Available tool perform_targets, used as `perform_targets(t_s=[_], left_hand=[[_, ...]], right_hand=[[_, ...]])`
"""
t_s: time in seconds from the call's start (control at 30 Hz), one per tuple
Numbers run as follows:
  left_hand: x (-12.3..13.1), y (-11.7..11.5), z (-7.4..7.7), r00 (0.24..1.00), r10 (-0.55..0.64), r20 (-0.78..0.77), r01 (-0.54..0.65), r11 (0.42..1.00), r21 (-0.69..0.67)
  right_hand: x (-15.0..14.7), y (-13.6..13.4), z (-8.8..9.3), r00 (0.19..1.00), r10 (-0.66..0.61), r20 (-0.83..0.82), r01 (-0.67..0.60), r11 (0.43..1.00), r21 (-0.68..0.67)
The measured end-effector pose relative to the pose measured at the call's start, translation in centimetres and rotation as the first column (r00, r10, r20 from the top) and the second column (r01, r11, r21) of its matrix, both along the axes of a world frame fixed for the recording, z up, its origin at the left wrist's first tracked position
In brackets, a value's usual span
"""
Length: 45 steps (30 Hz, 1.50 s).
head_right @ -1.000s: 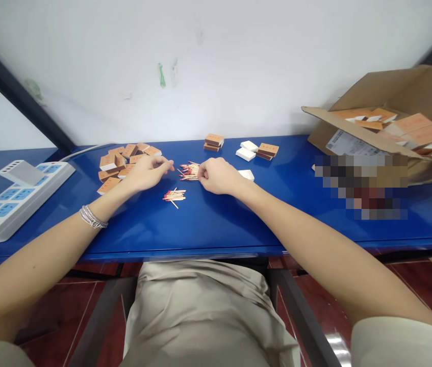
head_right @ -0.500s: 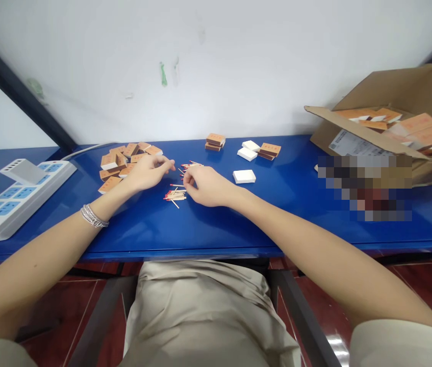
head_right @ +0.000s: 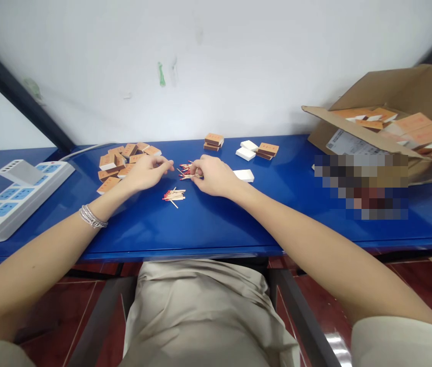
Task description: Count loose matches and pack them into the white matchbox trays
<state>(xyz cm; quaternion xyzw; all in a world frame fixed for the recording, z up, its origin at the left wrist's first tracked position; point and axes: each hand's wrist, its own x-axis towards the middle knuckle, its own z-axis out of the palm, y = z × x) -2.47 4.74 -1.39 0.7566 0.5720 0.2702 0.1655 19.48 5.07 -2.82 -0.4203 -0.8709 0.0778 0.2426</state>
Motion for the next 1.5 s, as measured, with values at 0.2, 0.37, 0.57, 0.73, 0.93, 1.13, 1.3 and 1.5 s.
perform_targets(t_s=[0.2, 0.37, 0.57, 0.73, 0.93, 1.13, 1.3, 1.5], left_hand=[[0.1, 0.0, 0.0, 1.000, 0.000, 0.013, 0.000, 1.000, 0.000], [0.0, -0.1, 0.0, 1.000, -0.003, 0.024, 0.003, 1.000, -0.002], [0.1, -0.1, 0.2, 1.000, 0.008, -0.003, -0.008, 1.000, 0.003], [0.1, -0.2, 0.1, 1.000, 0.005, 0.010, -0.005, 1.000, -0.004], [0.0, -0.1, 0.1, 1.000, -0.001, 0.013, 0.001, 1.000, -0.007], [-0.1, 0.0, -0.1, 1.000, -0.003, 0.004, 0.003, 1.000, 0.005], [-0.1, 0.0, -0.1, 1.000, -0.011, 0.001, 0.011, 1.000, 0.011], [0.0, 0.0, 0.0, 1.000, 0.003, -0.010, -0.003, 1.000, 0.002]], right_hand=[[-0.2, 0.1, -0.3, 1.000, -0.011, 0.027, 0.011, 1.000, 0.001], [-0.4, -0.4, -0.1, 0.997, 0.006, -0.071, -0.008, 0.999, -0.031], [-1.4, -2.1, 0.6, 0.970, 0.157, -0.183, -0.184, 0.973, -0.141], [-0.6, -0.9, 0.4, 0.985, 0.045, -0.165, -0.068, 0.988, -0.138], [0.3, 0.5, -0.1, 0.998, -0.067, -0.006, 0.067, 0.997, -0.045], [-0.1, 0.3, -0.2, 0.996, -0.085, 0.031, 0.086, 0.995, -0.053], [0.0, 0.1, 0.0, 0.995, -0.100, -0.004, 0.099, 0.993, -0.056], [-0.7, -1.1, 0.3, 0.992, 0.001, -0.128, -0.004, 1.000, -0.021]])
